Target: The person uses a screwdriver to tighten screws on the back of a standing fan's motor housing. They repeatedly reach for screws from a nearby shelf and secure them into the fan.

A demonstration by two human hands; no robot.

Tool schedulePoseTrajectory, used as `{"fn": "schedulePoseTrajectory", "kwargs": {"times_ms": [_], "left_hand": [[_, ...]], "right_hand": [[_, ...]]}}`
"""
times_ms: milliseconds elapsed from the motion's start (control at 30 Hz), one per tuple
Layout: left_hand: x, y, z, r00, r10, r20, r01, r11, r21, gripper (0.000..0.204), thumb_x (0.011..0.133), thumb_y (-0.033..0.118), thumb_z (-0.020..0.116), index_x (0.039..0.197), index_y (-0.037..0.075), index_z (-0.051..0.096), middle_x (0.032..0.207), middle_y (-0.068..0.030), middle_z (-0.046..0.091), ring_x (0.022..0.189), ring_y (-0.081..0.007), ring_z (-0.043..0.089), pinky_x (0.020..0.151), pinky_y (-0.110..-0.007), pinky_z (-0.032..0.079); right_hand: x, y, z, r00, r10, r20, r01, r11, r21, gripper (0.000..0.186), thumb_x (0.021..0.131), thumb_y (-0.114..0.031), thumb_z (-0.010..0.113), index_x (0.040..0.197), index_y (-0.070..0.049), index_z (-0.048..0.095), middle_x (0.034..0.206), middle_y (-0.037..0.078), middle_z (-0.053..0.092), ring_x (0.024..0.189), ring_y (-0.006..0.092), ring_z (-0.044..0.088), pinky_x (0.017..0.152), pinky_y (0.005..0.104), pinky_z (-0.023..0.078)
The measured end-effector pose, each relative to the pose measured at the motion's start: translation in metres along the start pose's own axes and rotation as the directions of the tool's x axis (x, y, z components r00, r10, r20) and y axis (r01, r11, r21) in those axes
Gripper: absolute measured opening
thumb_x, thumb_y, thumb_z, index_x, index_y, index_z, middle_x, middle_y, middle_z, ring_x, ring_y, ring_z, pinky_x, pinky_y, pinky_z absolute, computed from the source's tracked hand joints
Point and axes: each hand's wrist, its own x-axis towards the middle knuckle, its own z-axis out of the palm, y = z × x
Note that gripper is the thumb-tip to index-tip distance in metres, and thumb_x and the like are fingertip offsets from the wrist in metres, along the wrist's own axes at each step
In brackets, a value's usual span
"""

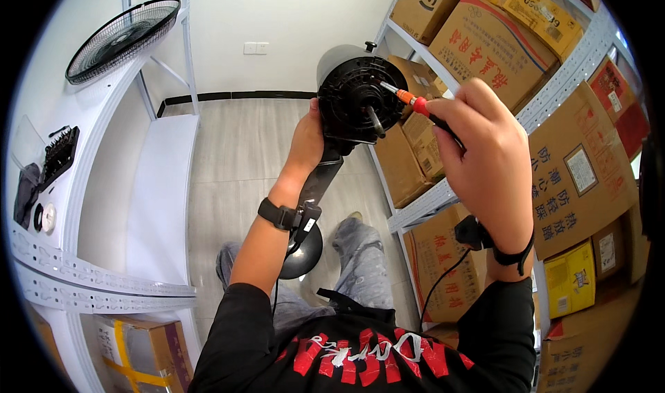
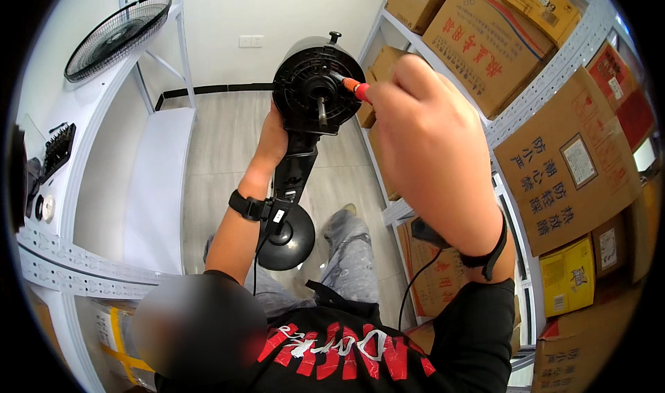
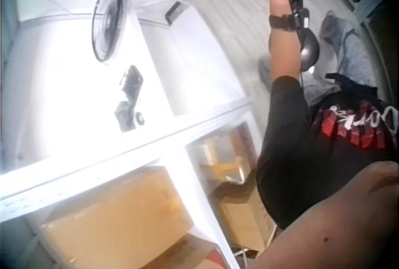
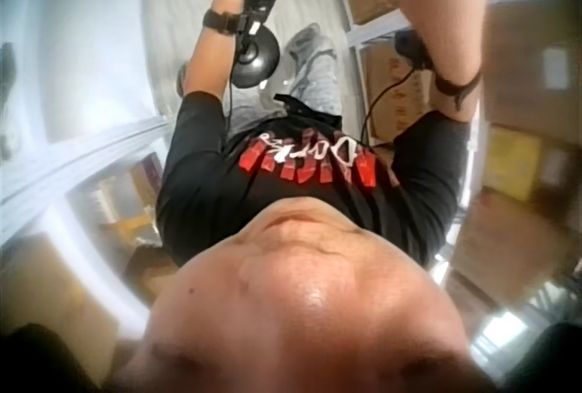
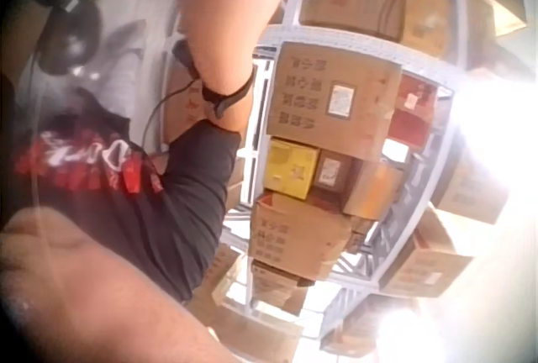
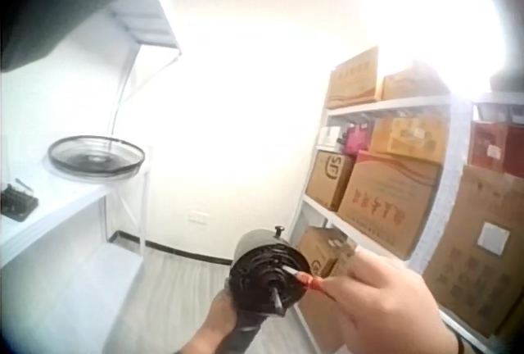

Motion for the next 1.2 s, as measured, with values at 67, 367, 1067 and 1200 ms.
{"fn": "schedulePoseTrajectory", "kwargs": {"times_ms": [67, 367, 1067, 1200], "left_hand": [[0.001, -0.002, -0.003, 0.990, -0.136, 0.039, 0.140, 0.979, -0.149, 0.082, 0.107, 0.061, 0.014, 0.116, -0.001, 0.068, 0.103, -0.0099, 0.071, 0.097, -0.0173, 0.064, 0.092, -0.032, 0.048], [0.022, 0.026, -0.029, 0.939, -0.259, 0.227, 0.321, 0.897, -0.303, 0.075, 0.102, 0.067, 0.035, 0.153, 0.012, 0.039, 0.130, -0.0094, 0.064, 0.119, -0.0210, 0.059, 0.100, -0.035, 0.045], [0.027, 0.031, -0.028, 0.933, -0.269, 0.238, 0.338, 0.883, -0.325, 0.074, 0.103, 0.056, 0.047, 0.150, 0.000, 0.037, 0.135, -0.0100, 0.056, 0.125, -0.0180, 0.052, 0.109, -0.032, 0.037], [0.023, 0.042, -0.021, 0.943, -0.216, 0.254, 0.299, 0.884, -0.358, 0.071, 0.105, 0.054, 0.044, 0.149, -0.002, 0.038, 0.138, -0.0107, 0.055, 0.126, -0.0180, 0.052, 0.108, -0.031, 0.039]], "right_hand": [[-0.005, -0.008, -0.003, 0.999, 0.012, 0.035, -0.009, 0.996, -0.087, 0.021, 0.082, -0.001, 0.069, 0.103, -0.006, 0.071, 0.079, 0.009, 0.059, 0.061, 0.0257, 0.058, 0.055, 0.0356, 0.046], [-0.012, 0.005, 0.019, 0.987, 0.161, -0.001, -0.160, 0.981, 0.109, 0.021, 0.083, -0.008, 0.074, 0.103, -0.007, 0.069, 0.079, 0.010, 0.062, 0.064, 0.0292, 0.060, 0.058, 0.0358, 0.049], [-0.032, 0.028, 0.025, 0.955, 0.281, 0.094, -0.296, 0.927, 0.232, 0.028, 0.083, 0.000, 0.073, 0.111, -0.002, 0.073, 0.071, 0.008, 0.054, 0.058, 0.0176, 0.050, 0.054, 0.0294, 0.041], [-0.024, 0.008, 0.020, 0.967, 0.249, 0.049, -0.253, 0.962, 0.103, 0.028, 0.083, 0.000, 0.073, 0.111, -0.003, 0.073, 0.075, 0.008, 0.057, 0.058, 0.0213, 0.053, 0.055, 0.0313, 0.044]]}}
